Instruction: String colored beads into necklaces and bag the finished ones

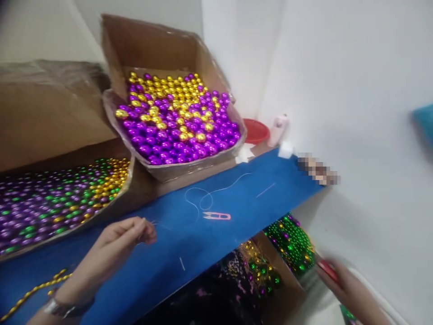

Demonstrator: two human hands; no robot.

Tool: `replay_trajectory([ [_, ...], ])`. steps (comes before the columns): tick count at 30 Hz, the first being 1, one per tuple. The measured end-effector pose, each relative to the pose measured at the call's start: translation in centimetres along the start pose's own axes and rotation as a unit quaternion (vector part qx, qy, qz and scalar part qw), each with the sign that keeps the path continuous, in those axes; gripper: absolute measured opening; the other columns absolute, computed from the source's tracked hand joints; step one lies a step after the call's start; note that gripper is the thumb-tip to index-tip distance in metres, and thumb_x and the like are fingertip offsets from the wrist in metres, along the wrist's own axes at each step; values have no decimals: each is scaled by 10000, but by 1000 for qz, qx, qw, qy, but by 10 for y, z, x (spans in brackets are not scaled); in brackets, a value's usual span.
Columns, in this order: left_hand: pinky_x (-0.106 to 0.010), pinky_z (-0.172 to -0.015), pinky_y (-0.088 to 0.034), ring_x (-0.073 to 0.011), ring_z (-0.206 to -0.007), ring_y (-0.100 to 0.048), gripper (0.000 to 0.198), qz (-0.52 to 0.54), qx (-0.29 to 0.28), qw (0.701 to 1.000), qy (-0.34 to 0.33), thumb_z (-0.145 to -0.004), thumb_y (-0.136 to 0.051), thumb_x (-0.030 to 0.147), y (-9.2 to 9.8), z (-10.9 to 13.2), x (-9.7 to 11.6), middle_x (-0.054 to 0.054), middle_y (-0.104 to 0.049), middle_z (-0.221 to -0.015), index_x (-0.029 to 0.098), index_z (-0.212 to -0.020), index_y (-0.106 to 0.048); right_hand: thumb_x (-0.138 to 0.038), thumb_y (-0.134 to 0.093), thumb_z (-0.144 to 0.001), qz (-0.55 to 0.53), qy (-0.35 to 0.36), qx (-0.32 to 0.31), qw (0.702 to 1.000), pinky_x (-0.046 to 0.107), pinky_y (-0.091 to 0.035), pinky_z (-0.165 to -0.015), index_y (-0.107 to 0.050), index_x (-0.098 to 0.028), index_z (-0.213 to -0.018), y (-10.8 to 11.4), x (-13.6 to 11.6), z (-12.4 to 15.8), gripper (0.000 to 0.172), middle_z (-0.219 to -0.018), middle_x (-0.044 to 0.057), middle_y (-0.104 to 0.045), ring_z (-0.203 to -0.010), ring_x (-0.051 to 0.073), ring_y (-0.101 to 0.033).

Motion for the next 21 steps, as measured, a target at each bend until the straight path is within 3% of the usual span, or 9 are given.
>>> replay_trajectory([
  [2, -240, -653, -464, -144, -671, -576, 290, 5, 0, 1000, 20, -861, -549, 373, 2, 13, -17, -37, -643, -694, 145, -705, -635, -547, -386, -878, 19, 109, -63, 992, 322, -552, -645, -610, -230, -966, -38, -61, -36, 398, -883, 85, -698, -756, 228, -679],
  [4, -232, -653, -454, -142, -677, -574, 292, 3, 7, 999, 40, -867, -546, 366, 7, 26, -35, -42, -644, -699, 142, -705, -640, -477, -363, -915, 28, 161, -80, 983, 323, -519, -772, -579, -233, -1068, -70, -118, -71, 361, -1026, 80, -661, -896, 213, -647],
  [6, -234, -669, -453, -147, -701, -584, 281, 26, 29, 997, 66, -866, -549, 362, 14, 37, -52, -55, -657, -738, 137, -737, -654, -443, -376, -925, 38, 200, -94, 975, 321, -502, -774, -574, -248, -1110, -98, -168, -100, 333, -1024, 68, -646, -892, 208, -633],
  [9, -263, -693, -469, -173, -746, -615, 283, 156, 79, 978, 112, -877, -524, 377, 22, 54, -74, -81, -677, -842, 138, -829, -670, -417, -442, -906, 43, 252, -109, 961, 367, -484, -758, -624, -231, -1057, -122, -226, -122, 301, -947, 95, -643, -904, 257, -603],
  [12, -277, -645, -481, -188, -722, -628, 329, 300, 111, 939, 128, -890, -485, 402, 22, 65, -83, -99, -681, -860, 133, -842, -669, -378, -460, -912, 16, 309, -125, 943, 433, -451, -827, -618, -184, -1103, -128, -282, -114, 315, -1060, 153, -611, -1017, 306, -548],
  [14, -271, -611, -477, -184, -683, -627, 361, 347, 121, 921, 126, -893, -471, 412, 22, 69, -85, -105, -682, -818, 121, -805, -665, -331, -406, -948, -25, 359, -157, 920, 394, -441, -886, -565, -198, -1188, -131, -325, -91, 317, -1159, 126, -583, -1066, 258, -539],
  [17, -267, -593, -470, -187, -653, -629, 394, 362, 127, 915, 123, -895, -461, 420, 21, 74, -86, -118, -681, -775, 102, -777, -659, -287, -368, -975, -93, 437, -232, 864, 257, -451, -909, -477, -283, -1276, -141, -388, -44, 320, -1204, 20, -575, -1082, 145, -552],
  [21, -267, -595, -454, -182, -632, -619, 421, 334, 128, 927, 116, -902, -444, 425, 23, 82, -87, -112, -675, -735, 97, -744, -655, -225, -327, -987, -213, 459, -316, 803, 286, -420, -955, -491, -222, -1270, -162, -434, -22, 327, -1233, 59, -550, -1129, 148, -527],
])
Point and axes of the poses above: each hand's wrist, its own z-axis away from the middle knuckle, its own y-axis out of the back of the hand, x = y × z, the point moved 8 cm from there along -z, towards the middle knuckle
